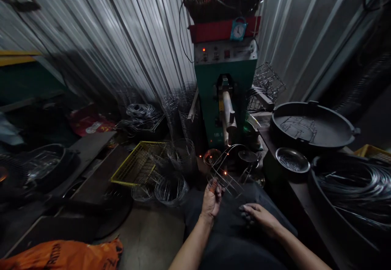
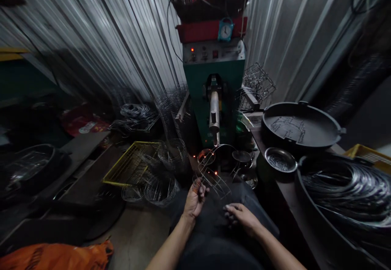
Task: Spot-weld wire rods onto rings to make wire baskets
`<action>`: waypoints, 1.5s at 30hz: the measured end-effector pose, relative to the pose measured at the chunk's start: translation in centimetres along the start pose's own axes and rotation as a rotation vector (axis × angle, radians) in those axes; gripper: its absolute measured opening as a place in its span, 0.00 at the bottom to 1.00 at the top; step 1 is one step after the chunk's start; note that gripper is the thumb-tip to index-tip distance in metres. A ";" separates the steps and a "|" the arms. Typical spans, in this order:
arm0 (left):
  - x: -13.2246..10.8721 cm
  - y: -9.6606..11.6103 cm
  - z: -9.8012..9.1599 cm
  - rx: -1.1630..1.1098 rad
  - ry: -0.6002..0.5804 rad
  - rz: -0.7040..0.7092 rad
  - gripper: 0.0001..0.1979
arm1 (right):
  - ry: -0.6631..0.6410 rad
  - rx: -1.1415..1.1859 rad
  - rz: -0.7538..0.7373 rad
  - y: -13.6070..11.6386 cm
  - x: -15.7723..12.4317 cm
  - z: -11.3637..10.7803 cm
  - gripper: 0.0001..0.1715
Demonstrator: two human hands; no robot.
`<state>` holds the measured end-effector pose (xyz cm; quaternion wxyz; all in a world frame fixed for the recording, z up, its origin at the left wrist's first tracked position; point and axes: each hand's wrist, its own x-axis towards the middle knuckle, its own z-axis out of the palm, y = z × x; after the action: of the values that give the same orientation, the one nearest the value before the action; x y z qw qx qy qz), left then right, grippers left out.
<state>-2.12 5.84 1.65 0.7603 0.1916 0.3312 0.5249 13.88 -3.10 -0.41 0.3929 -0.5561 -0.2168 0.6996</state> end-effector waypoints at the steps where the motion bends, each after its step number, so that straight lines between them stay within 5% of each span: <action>1: -0.7 -0.3 -0.6 -0.045 -0.009 -0.030 0.14 | -0.064 0.096 0.039 0.5 -0.8 0.2 0.19; 4: -2.6 -0.9 -1.8 -0.158 -0.066 -0.078 0.12 | -0.225 0.366 0.106 1.6 -2.7 1.1 0.25; 8: -3.4 -0.5 -2.5 -0.244 -0.136 -0.067 0.11 | -0.276 0.486 0.064 1.7 -3.7 2.9 0.29; 14: -3.4 0.6 -4.0 -0.197 -0.112 -0.160 0.15 | -0.050 0.500 -0.147 1.1 -2.8 4.7 0.12; 19: -5.3 -1.0 -5.4 -0.257 -0.154 -0.342 0.22 | 0.034 0.380 -0.308 1.4 -2.1 5.5 0.11; 24: -6.2 -2.5 -4.8 -0.181 -0.128 -0.177 0.15 | 0.032 0.202 -0.417 1.8 -1.6 6.5 0.18; 30: -4.3 0.3 -6.2 -0.187 -0.073 0.009 0.19 | -0.026 -0.077 -0.472 0.9 0.2 7.8 0.38; 33: -3.4 1.9 -8.2 -0.162 -0.034 0.081 0.19 | -0.070 -0.137 -0.331 1.8 2.2 7.3 0.38; 37: -2.9 2.5 -10.9 -0.112 0.041 0.168 0.20 | -0.089 -0.003 -0.079 3.8 4.7 5.0 0.25; 42: -2.7 2.9 -12.6 -0.154 0.131 0.216 0.18 | -0.088 0.066 0.027 4.5 6.8 1.5 0.19; 45: -2.5 4.8 -13.7 -0.271 0.295 0.293 0.15 | -0.162 -0.078 -0.007 4.2 7.7 0.4 0.21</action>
<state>-15.53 4.58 -4.21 0.6383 0.0552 0.3339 0.6914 11.61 0.51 -8.04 0.3543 -0.5118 -0.2771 0.7319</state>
